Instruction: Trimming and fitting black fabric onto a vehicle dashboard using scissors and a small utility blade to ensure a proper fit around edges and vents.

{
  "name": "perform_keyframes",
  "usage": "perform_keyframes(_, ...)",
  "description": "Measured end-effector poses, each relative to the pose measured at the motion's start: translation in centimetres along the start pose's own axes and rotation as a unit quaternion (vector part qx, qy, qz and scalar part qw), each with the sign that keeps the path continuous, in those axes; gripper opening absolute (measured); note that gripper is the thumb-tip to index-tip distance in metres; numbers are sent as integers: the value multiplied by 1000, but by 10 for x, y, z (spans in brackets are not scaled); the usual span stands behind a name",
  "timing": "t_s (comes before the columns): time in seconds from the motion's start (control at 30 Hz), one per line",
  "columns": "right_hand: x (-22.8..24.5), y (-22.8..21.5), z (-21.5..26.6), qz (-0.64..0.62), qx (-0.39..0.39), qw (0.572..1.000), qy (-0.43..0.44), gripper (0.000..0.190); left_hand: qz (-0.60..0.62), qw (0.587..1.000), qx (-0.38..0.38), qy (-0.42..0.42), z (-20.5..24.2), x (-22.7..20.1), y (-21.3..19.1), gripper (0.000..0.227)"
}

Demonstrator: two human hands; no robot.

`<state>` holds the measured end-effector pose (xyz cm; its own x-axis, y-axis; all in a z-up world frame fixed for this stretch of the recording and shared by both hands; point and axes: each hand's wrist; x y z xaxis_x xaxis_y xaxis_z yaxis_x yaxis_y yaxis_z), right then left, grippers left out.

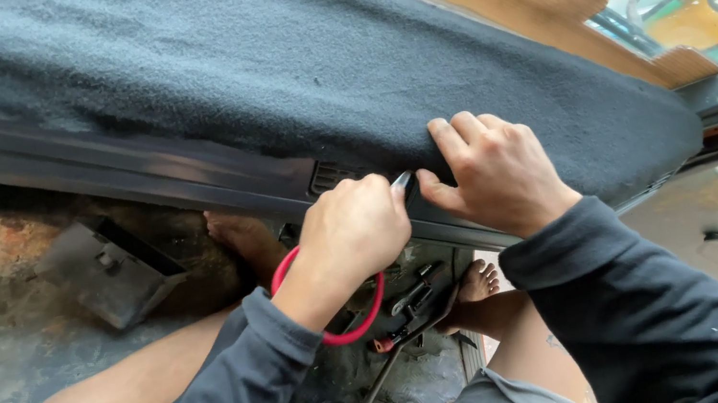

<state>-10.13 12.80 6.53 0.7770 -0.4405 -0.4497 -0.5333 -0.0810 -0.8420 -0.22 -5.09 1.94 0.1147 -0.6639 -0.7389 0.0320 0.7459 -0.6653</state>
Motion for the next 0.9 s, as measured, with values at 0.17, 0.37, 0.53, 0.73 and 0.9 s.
perform_keyframes(0.17, 6, 3, 0, 16, -4, 1000, 21, 60, -18, 1000, -7, -12, 10, 4, -16, 51)
perform_keyframes(0.37, 5, 6, 2, 25, -23, 999, 15, 59, 26, 999, -7, -22, 6, 1, -13, 51)
perform_keyframes(0.53, 6, 12, 2, 24, -36, 999, 10, 58, 62, 998, -29, -16, 4, 3, 1, 51)
perform_keyframes(0.73, 5, 9, 3, 31, -26, 999, 10, 58, -10, 1000, -29, 2, -3, 14, -8, 55)
perform_keyframes(0.9, 13, 5, -3, 35, -32, 998, 37, 61, -35, 999, -11, -17, 15, 8, -38, 52)
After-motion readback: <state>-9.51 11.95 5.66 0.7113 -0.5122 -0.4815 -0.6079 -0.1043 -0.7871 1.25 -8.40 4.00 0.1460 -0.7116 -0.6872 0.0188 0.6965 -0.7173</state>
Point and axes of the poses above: each hand's wrist, its own z-axis away from the middle knuckle, its own y-axis out of the palm, x = y × z, and after that the axes turned 5 degrees about -z, right-handed
